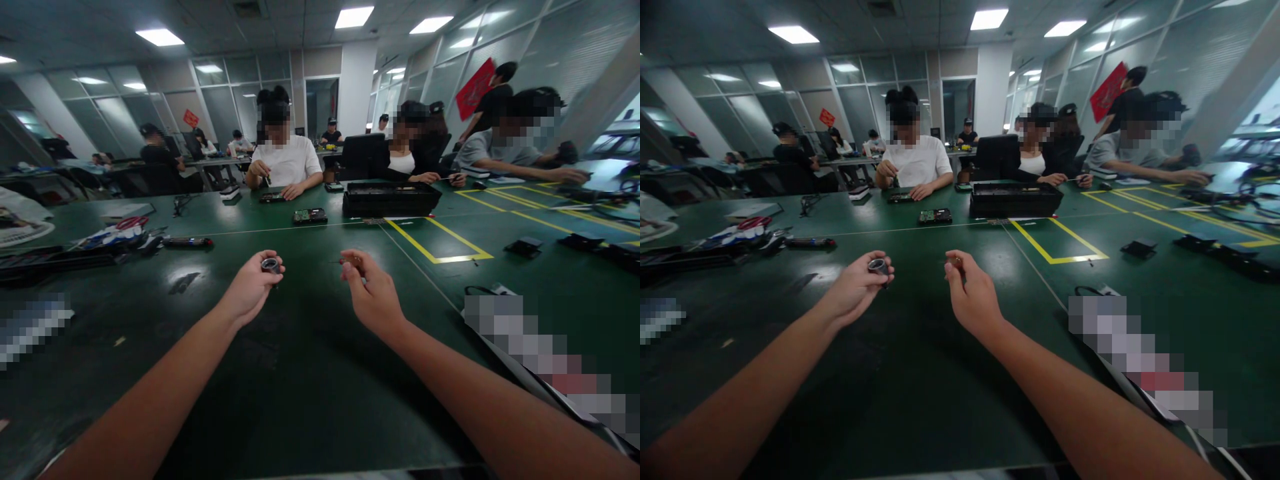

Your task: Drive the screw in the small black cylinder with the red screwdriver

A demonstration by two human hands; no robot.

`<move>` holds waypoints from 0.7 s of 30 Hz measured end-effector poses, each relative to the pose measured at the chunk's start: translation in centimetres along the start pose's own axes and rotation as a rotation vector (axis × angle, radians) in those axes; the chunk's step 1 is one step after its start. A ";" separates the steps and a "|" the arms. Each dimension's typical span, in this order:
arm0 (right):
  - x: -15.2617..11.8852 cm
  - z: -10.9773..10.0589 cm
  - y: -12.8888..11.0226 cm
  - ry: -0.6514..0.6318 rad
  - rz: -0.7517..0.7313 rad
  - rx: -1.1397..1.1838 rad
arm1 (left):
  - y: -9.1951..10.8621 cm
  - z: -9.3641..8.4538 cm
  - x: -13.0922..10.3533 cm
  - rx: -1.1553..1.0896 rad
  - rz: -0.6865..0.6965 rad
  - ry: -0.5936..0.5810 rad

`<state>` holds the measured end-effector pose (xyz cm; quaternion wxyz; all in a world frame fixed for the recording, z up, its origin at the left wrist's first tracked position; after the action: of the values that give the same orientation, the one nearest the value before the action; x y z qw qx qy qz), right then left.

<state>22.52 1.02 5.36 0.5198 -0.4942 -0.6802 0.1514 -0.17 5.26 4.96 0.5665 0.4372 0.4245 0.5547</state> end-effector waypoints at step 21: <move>-0.9 -0.6 -0.7 0.109 -0.024 0.263 | -5.8 3.0 -0.7 0.528 0.208 -0.357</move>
<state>22.66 -0.23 5.62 0.6180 -0.4209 -0.6312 0.2061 4.22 4.48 0.11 0.4394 0.7002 0.4006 0.3951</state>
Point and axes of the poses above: each hand's wrist, its own x-axis towards the middle knuckle, its own z-axis out of the palm, y = z × x, the point moved 5 cm from there along x, towards the middle knuckle, and after that the axes turned 1 degree about x, right-handed, at the moved point
